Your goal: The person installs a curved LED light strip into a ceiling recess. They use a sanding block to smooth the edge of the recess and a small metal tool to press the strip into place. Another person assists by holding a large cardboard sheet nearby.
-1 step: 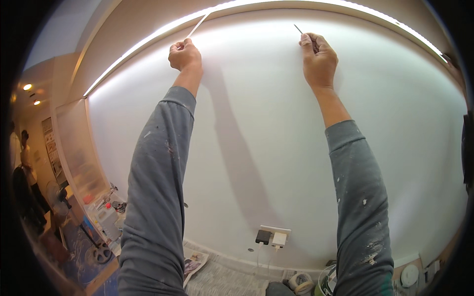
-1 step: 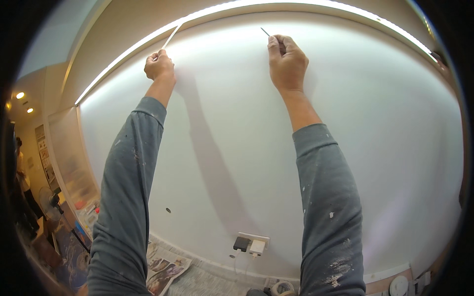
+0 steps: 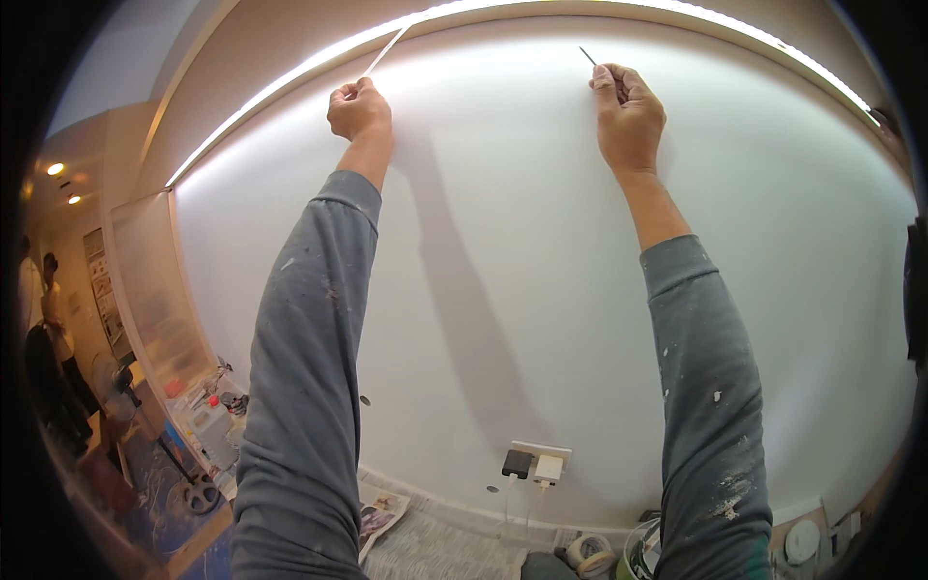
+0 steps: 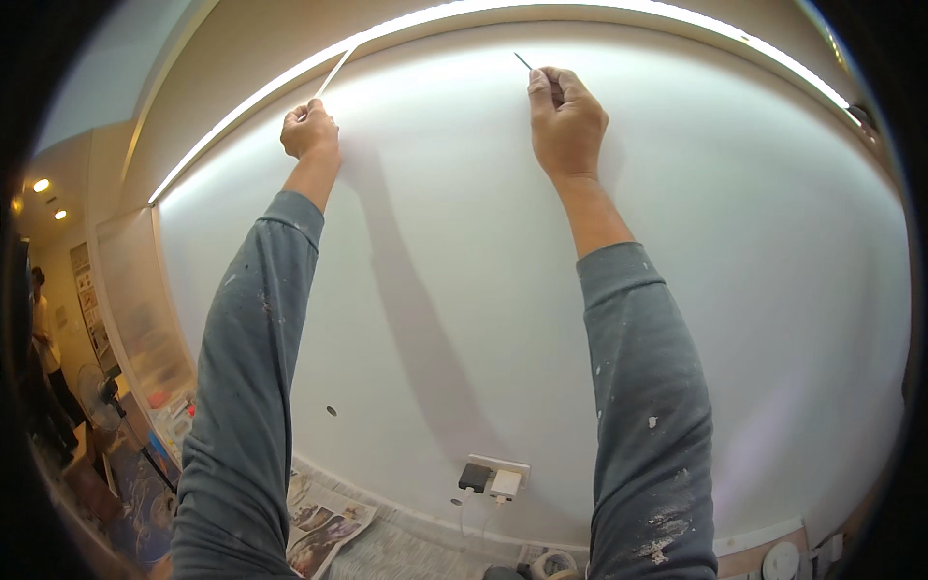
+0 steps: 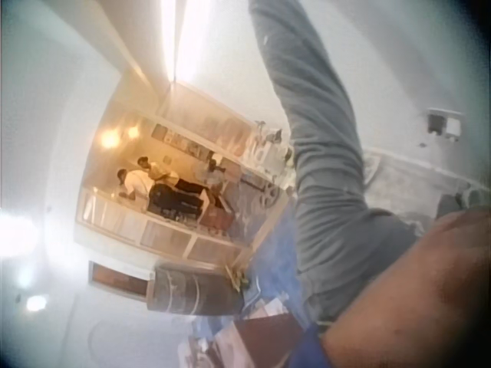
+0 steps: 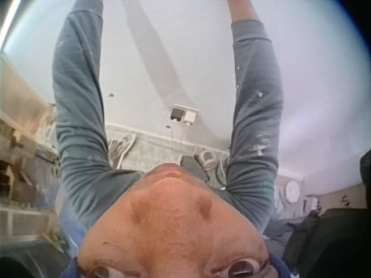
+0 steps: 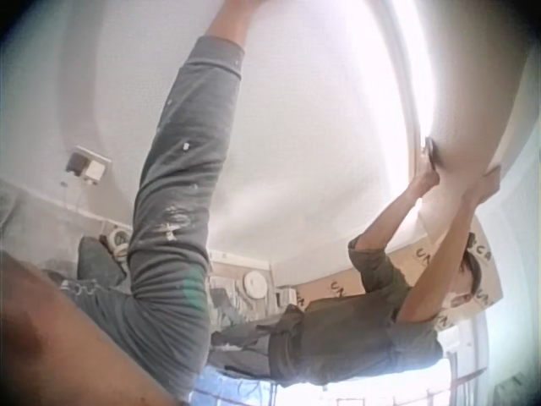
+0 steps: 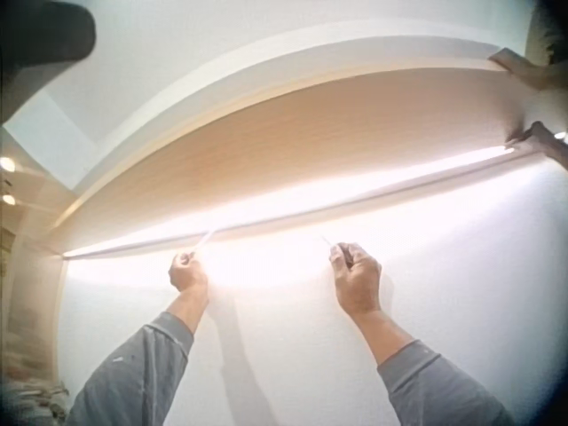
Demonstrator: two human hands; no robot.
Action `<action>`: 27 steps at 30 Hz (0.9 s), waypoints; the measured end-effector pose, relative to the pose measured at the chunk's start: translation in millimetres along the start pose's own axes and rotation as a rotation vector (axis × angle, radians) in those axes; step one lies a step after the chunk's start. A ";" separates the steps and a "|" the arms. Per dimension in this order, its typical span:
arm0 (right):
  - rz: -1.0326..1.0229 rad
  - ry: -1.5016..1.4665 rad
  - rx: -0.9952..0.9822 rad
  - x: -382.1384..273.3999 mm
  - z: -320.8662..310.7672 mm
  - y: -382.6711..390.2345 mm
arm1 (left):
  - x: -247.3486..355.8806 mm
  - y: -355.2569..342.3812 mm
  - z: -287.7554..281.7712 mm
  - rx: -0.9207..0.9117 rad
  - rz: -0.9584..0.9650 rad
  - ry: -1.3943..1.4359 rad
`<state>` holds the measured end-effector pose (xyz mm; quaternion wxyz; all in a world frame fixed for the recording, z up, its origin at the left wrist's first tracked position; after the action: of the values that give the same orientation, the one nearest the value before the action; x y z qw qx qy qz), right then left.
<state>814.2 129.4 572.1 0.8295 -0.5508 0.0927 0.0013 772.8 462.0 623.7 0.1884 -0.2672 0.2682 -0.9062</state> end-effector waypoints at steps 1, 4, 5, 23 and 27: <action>-0.005 0.004 -0.002 1.4 -0.6 -0.5 | -4.4 -5.7 -7.1 0.013 0.011 -0.028; -0.016 0.011 -0.011 2.5 1.0 -0.6 | -19.0 -27.7 -30.1 0.059 0.022 -0.079; -0.022 0.021 -0.008 1.5 1.3 0.3 | -24.0 -36.2 -38.5 0.075 0.022 -0.092; -0.015 0.065 -0.024 1.6 1.9 0.4 | -92.8 -107.0 -185.3 0.254 0.029 -0.355; -0.040 0.077 -0.027 5.8 2.6 1.0 | -94.9 -113.6 -224.2 0.267 0.018 -0.354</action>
<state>820.2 131.6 571.3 0.8177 -0.5633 0.1134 -0.0355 693.6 683.5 494.0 0.2744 -0.3923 0.1109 -0.8709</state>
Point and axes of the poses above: each hand's wrist, its own y-axis away from the middle knuckle, its own z-axis out of the palm, x = y × z, the point moved 1 cm from there along -y, towards the middle knuckle, and after that the axes turned 10 degrees about z, right-handed, at the moved point
